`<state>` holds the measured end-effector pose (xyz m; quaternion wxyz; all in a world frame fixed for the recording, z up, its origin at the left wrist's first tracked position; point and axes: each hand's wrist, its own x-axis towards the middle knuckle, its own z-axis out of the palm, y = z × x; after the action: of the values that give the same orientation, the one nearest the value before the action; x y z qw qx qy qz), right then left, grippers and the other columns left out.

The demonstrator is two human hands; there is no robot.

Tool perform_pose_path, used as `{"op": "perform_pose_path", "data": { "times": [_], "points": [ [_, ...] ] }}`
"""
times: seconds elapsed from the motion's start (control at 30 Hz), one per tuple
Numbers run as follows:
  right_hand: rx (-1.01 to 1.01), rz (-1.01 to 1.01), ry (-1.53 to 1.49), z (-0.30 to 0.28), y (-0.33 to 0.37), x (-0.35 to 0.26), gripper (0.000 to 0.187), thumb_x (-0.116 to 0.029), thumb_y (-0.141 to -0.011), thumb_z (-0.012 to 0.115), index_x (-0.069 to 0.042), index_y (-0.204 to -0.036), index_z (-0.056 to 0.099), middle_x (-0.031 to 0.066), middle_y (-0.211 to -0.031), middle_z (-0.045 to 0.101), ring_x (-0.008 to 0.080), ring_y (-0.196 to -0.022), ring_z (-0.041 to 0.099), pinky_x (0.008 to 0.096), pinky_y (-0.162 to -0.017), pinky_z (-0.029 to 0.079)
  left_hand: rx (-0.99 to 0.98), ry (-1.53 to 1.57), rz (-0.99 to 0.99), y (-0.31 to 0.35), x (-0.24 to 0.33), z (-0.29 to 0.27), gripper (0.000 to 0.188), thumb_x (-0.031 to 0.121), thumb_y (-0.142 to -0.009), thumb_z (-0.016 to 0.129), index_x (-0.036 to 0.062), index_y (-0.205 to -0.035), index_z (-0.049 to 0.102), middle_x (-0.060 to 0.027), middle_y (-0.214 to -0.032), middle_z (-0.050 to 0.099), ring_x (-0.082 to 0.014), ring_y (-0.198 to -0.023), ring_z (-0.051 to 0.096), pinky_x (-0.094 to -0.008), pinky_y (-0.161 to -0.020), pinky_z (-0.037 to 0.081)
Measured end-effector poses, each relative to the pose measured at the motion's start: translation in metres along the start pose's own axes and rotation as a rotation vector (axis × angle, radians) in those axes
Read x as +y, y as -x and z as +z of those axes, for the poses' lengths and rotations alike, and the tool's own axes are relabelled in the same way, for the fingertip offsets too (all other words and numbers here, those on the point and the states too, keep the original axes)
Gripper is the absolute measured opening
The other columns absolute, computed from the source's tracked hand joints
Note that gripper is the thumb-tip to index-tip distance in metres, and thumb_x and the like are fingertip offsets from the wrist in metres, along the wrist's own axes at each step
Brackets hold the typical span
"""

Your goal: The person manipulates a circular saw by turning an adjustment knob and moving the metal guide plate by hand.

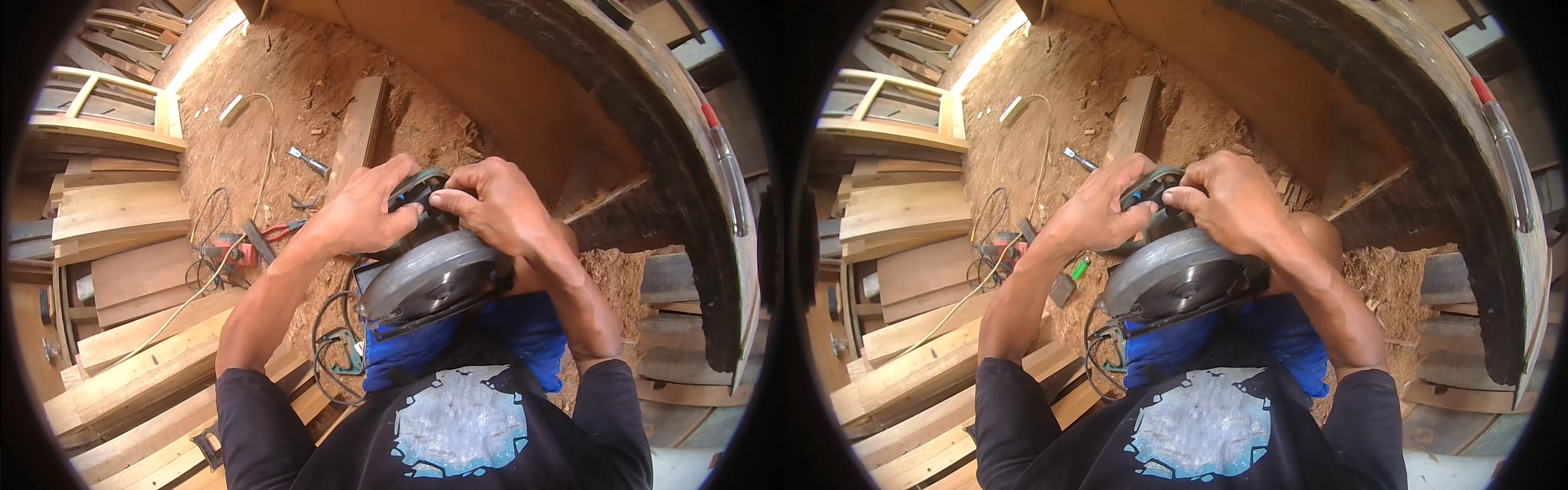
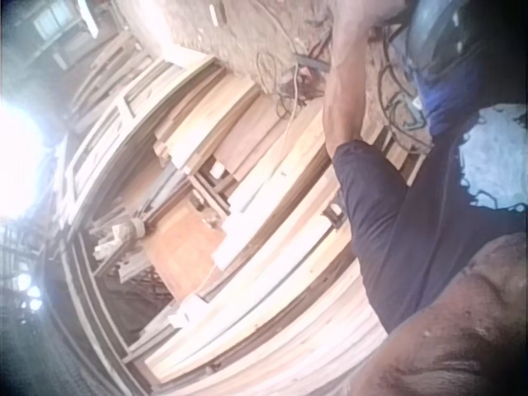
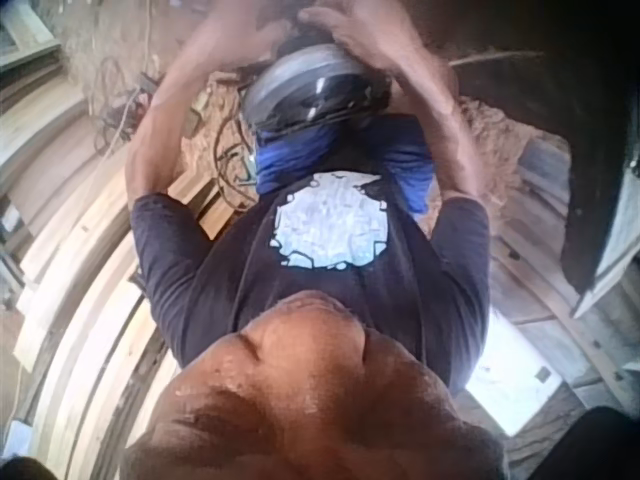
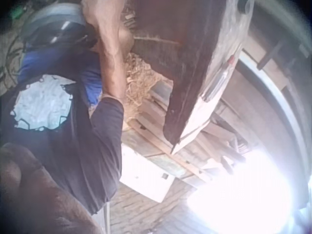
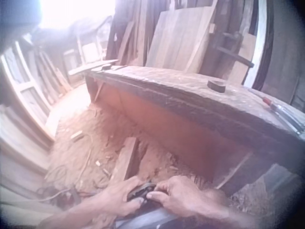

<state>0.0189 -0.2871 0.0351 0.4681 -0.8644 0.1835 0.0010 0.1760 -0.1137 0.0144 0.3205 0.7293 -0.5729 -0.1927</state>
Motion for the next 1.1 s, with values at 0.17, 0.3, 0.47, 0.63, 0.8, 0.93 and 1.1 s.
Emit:
{"op": "perform_pose_path", "data": {
  "times": [0.17,0.3,0.47,0.63,0.8,0.93,1.1],
  "points": [
    [0.049,-0.061,0.069,0.01,-0.002,0.004,0.028,-0.027,-0.095,0.077,0.0,-0.095,0.081,0.0252,-0.076,0.07,0.0394,-0.074,0.073,0.0489,-0.073,0.054,-0.064,0.129,-0.238,0.003,0.008,0.0,0.034,0.021,-0.089,0.071,0.0009,-0.115,0.064,-0.0225,-0.094,0.071,-0.0322,-0.082,0.07,-0.0447,-0.076,0.055],
    [-0.004,-0.074,0.005,0.004,-0.013,0.007,0.027,-0.026,-0.095,0.077,0.001,-0.095,0.081,0.0236,-0.077,0.073,0.0366,-0.075,0.074,0.047,-0.073,0.055,-0.042,0.084,-0.174,0.001,-0.004,-0.002,0.031,0.01,-0.091,0.068,0.0021,-0.12,0.066,-0.0074,-0.089,0.066,-0.0161,-0.08,0.065,-0.0334,-0.072,0.052],
    [-0.066,-0.101,-0.196,-0.018,-0.013,0.037,0.02,-0.019,-0.095,0.078,0.001,-0.096,0.08,0.0113,-0.081,0.075,0.0191,-0.078,0.069,0.0363,-0.074,0.055,-0.061,0.065,-0.136,-0.005,0.003,-0.003,0.033,0.01,-0.09,0.069,0.001,-0.122,0.065,-0.007,-0.091,0.068,-0.0152,-0.08,0.066,-0.033,-0.074,0.053],
    [0.236,-0.595,0.253,-0.009,-0.009,0.056,0.068,-0.009,-0.083,0.086,-0.002,-0.145,0.061,0.0208,-0.131,0.069,0.0357,-0.124,0.066,0.044,-0.108,0.053,-0.037,0.144,-0.114,0.001,-0.008,0.001,0.035,0.01,-0.09,0.068,-0.0009,-0.122,0.064,-0.0094,-0.095,0.071,-0.0162,-0.081,0.068,-0.0332,-0.075,0.055],
    [0.161,-0.57,0.26,-0.009,-0.005,0.042,0.085,-0.014,-0.082,0.088,-0.014,-0.159,0.05,0.0205,-0.151,0.058,0.0427,-0.141,0.054,0.0493,-0.117,0.048,-0.114,0.147,-0.253,-0.008,0.007,-0.007,0.038,0.011,-0.088,0.068,-0.0022,-0.123,0.063,-0.0126,-0.098,0.072,-0.0185,-0.082,0.069,-0.0346,-0.077,0.056],
    [0.083,-0.799,0.535,-0.017,-0.022,0.036,0.084,-0.016,-0.079,0.089,-0.015,-0.155,0.054,0.0155,-0.143,0.062,0.0374,-0.132,0.06,0.0474,-0.109,0.054,-0.107,0.136,-0.221,-0.013,0.007,-0.01,0.04,0.011,-0.087,0.069,-0.0025,-0.124,0.063,-0.0134,-0.099,0.073,-0.0192,-0.082,0.07,-0.037,-0.077,0.057],
    [0.021,-0.974,0.578,-0.016,-0.045,0.039,0.074,-0.02,-0.074,0.09,-0.012,-0.141,0.062,0.011,-0.128,0.066,0.032,-0.116,0.065,0.0441,-0.096,0.058,-0.061,0.121,-0.186,-0.015,0.0,-0.007,0.045,0.023,-0.084,0.07,-0.0016,-0.121,0.065,-0.0253,-0.109,0.072,-0.0394,-0.106,0.069,-0.0483,-0.094,0.053]
  ]
}}
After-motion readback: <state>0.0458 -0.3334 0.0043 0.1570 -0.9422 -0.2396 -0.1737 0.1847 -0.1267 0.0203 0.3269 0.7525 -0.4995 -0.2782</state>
